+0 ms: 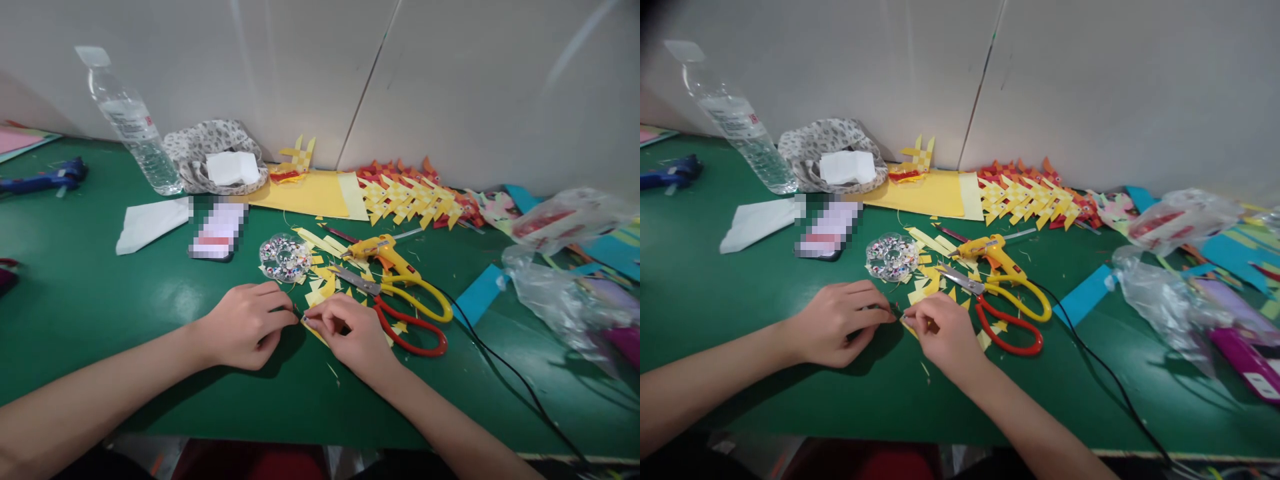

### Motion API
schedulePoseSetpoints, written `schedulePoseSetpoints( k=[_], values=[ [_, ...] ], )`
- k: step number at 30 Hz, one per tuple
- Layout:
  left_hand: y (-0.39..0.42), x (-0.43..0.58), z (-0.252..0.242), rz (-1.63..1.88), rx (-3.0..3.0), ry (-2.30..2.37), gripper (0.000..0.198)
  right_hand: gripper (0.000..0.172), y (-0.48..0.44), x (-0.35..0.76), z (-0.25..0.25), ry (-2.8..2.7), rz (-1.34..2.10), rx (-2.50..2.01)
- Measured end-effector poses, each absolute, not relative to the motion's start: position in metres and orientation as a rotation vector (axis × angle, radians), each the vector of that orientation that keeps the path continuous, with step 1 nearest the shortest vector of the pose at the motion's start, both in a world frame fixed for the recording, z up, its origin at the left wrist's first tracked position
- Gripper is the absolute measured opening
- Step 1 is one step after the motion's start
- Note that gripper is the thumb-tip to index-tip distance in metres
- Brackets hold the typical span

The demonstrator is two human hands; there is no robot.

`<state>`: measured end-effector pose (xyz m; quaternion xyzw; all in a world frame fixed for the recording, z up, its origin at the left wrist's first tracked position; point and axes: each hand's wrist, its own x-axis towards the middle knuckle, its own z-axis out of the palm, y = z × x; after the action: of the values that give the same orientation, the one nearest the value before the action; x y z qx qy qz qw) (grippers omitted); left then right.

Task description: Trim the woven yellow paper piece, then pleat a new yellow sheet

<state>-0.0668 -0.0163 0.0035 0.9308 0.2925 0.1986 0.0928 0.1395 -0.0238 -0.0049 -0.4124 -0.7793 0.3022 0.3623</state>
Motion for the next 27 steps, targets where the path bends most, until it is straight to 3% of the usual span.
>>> schedulePoseSetpoints(
  k=[13, 22, 27],
  values=[
    [-0.0172, -0.0660, 0.0035, 0.534, 2.746, 0.869, 0.039, 0.031, -0.0236, 0.1422, -0.0051, -1.993, 0.806, -1.095],
    [-0.0175, -0.0656, 0.0042, 0.571, 2.734, 0.905, 0.032, 0.027, -0.0222, 0.1440, -0.0051, -1.920, 0.829, -1.149],
    [-0.0187, -0.0624, 0.0076, 0.347, 2.841, 0.861, 0.036, 0.027, -0.0224, 0.1451, -0.0045, -1.856, 0.854, -1.167]
  ],
)
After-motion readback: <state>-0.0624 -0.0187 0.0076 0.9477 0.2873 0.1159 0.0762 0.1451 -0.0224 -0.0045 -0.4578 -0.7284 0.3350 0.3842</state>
